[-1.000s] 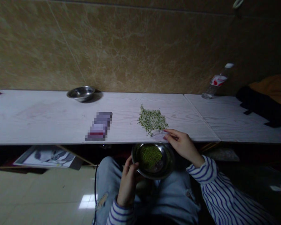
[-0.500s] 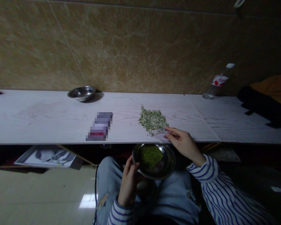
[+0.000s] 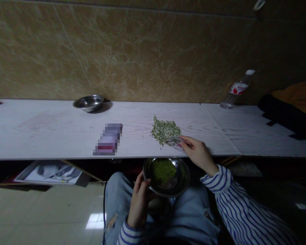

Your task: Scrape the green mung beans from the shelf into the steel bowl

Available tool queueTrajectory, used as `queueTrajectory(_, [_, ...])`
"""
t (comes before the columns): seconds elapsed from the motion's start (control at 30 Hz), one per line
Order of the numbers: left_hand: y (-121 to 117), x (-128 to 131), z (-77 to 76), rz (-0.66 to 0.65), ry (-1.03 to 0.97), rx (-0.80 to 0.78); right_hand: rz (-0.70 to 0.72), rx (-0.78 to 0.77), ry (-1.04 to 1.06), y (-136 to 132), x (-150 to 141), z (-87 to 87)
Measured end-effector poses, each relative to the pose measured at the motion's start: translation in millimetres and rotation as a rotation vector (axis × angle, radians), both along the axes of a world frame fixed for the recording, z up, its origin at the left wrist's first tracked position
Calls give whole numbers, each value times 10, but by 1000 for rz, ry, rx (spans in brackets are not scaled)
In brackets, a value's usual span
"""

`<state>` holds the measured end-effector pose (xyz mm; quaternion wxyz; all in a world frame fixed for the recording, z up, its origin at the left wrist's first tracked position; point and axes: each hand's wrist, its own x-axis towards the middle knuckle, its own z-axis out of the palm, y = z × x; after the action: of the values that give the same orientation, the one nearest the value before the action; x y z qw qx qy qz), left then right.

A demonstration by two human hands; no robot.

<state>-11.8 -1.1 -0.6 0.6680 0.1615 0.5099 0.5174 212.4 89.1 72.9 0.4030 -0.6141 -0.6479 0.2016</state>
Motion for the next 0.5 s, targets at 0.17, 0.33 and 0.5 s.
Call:
queueTrajectory(0.17, [-8,9,6,-22,-15,8,-26,37,80,24,91,-36])
queueTrajectory(0.33, [-9,6,19,-17,-15,-4,-48,45,2,15,82,-34])
queueTrajectory(0.5, [-12,0,41,-9,-1,8,9,17,-4,-31,17,-30])
